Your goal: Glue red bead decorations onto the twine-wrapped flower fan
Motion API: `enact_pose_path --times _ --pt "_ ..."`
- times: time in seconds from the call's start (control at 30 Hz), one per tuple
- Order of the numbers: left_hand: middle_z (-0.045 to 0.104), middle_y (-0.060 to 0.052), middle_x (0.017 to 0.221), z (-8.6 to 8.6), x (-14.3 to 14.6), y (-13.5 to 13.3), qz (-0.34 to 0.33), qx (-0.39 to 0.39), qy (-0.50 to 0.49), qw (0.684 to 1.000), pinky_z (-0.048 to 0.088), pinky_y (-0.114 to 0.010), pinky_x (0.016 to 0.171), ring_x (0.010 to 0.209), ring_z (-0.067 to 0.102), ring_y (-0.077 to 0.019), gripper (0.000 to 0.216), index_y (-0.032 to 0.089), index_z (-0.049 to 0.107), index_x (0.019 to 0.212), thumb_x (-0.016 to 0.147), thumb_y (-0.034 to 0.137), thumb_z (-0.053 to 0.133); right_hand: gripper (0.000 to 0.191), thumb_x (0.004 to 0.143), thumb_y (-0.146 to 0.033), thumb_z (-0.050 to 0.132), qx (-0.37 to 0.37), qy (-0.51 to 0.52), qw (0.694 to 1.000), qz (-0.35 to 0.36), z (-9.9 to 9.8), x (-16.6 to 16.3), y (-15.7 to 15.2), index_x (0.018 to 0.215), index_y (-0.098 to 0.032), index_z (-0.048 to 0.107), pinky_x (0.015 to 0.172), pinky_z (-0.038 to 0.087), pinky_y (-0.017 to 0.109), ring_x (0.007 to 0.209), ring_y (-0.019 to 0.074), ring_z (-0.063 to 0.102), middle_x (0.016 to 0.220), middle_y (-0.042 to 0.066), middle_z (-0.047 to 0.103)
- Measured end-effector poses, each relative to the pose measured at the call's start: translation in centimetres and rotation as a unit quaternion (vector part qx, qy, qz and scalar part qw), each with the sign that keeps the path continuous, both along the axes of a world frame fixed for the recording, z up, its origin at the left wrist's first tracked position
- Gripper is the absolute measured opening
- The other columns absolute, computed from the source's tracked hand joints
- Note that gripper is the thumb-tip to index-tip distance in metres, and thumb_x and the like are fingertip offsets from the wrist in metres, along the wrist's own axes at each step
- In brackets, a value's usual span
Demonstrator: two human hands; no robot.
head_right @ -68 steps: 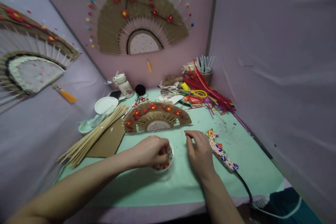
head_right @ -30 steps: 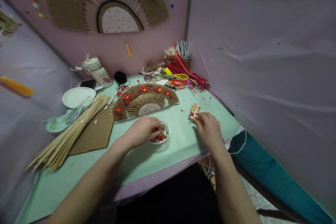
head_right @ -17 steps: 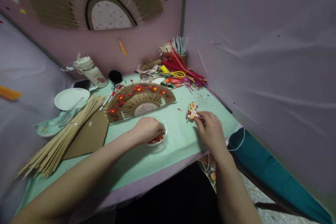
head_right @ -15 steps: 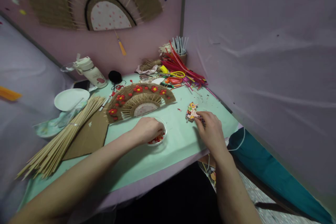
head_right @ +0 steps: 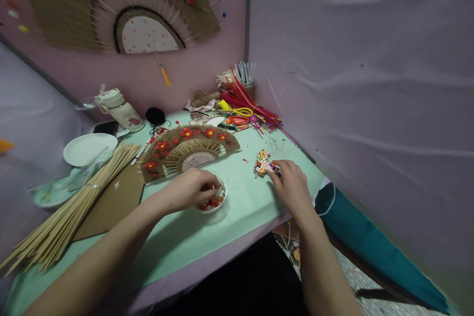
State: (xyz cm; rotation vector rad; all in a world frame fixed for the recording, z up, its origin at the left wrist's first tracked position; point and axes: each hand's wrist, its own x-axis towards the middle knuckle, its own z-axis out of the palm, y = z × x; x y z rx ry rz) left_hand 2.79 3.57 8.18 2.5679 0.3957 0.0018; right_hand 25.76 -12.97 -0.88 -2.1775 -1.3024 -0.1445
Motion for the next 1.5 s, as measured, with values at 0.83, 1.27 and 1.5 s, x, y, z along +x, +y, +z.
enact_pose_path --times 0.83,1.27,1.5 --pt "0.065 0.001 0.064 -4.1 -4.3 0.6 0.289 -0.590 -0.415 0.629 0.047 -0.014 0.054 0.055 0.058 -0.0049 0.035 0.013 0.061 0.071 0.052 0.026 0.087 0.041 0.071 -0.056 0.070 0.117 0.666 0.720 0.155 7.0 -10.0 0.2 0.075 -0.017 0.057 0.041 0.020 0.023 0.046 0.0072 0.030 0.054 -0.003 0.042" --pt "0.064 0.000 0.063 -5.0 -3.9 0.5 0.293 -0.596 -0.431 0.611 0.046 -0.016 0.052 0.052 0.056 -0.0052 0.036 0.012 0.063 0.071 0.051 0.029 0.088 0.050 0.081 -0.066 0.052 0.045 0.562 0.793 0.229 4.4 -14.2 1.6 0.067 -0.018 0.049 0.046 0.027 0.023 0.050 0.0093 0.036 0.057 -0.002 0.046" --pt "0.064 0.001 0.064 -4.6 -3.9 0.4 0.281 -0.597 -0.440 0.609 0.046 -0.014 0.054 0.054 0.056 -0.0040 0.032 0.013 0.062 0.071 0.055 0.027 0.086 0.049 0.081 -0.065 0.054 0.062 0.569 0.795 0.202 4.6 -14.1 1.5 0.069 -0.018 0.050 0.048 0.030 0.024 0.051 0.0101 0.039 0.058 -0.001 0.049"
